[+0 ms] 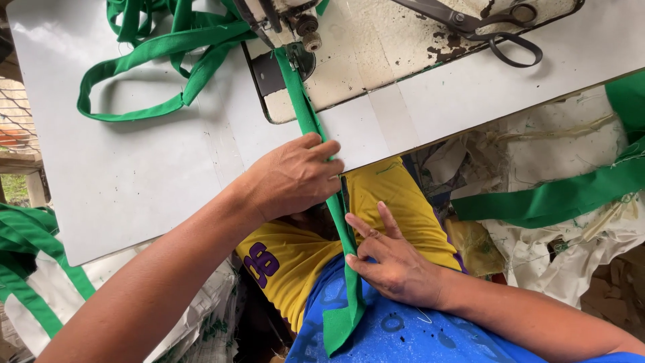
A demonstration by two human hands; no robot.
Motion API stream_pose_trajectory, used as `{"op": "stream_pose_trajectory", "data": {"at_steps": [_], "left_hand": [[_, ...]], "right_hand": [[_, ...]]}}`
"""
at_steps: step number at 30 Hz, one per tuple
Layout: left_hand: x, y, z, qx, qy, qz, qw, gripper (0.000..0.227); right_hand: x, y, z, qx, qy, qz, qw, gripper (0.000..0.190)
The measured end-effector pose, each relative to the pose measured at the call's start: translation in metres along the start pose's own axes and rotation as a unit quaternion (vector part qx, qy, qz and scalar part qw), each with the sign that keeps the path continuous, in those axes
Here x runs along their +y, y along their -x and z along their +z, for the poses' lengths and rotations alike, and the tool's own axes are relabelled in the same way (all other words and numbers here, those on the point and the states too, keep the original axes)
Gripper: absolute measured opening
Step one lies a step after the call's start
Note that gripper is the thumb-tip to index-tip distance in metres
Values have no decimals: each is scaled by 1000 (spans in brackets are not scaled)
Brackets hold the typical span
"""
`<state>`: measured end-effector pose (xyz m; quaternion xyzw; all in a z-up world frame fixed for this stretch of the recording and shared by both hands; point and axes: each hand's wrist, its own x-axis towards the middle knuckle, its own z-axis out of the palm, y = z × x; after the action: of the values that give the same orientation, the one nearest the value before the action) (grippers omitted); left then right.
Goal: Folding and sewing green fabric straps using an industrial sewing machine.
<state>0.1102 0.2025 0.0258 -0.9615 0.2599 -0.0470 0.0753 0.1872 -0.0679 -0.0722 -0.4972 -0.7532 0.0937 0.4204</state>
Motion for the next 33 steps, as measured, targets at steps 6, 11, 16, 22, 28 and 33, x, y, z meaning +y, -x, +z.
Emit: {"op": "stream_pose_trajectory", "data": {"at_steps": [6, 11, 16, 22, 28, 33], "left_hand": [[-1, 0, 5, 52, 18, 27, 998, 33], [4, -7, 22, -32, 41, -25, 998, 25], [-1, -18, 27, -176, 102, -59, 977, 23], [-12, -26, 15, -258, 171, -80, 948, 21], [0, -28, 2, -242, 235, -90, 937, 13], [14, -28, 20, -231, 164, -34, 958, 14]], "right_hand": [[-3, -31, -26, -157, 102, -11, 982, 12], [0, -38, -28, -142, 86, -18, 986, 8], [-17, -18, -31, -103, 11, -15, 994, 24], [-9, 4, -4, 28, -35, 45, 998, 31], [-3, 3, -2, 55, -19, 29, 998, 27], [-4, -3, -5, 46, -8, 24, 999, 23]]}}
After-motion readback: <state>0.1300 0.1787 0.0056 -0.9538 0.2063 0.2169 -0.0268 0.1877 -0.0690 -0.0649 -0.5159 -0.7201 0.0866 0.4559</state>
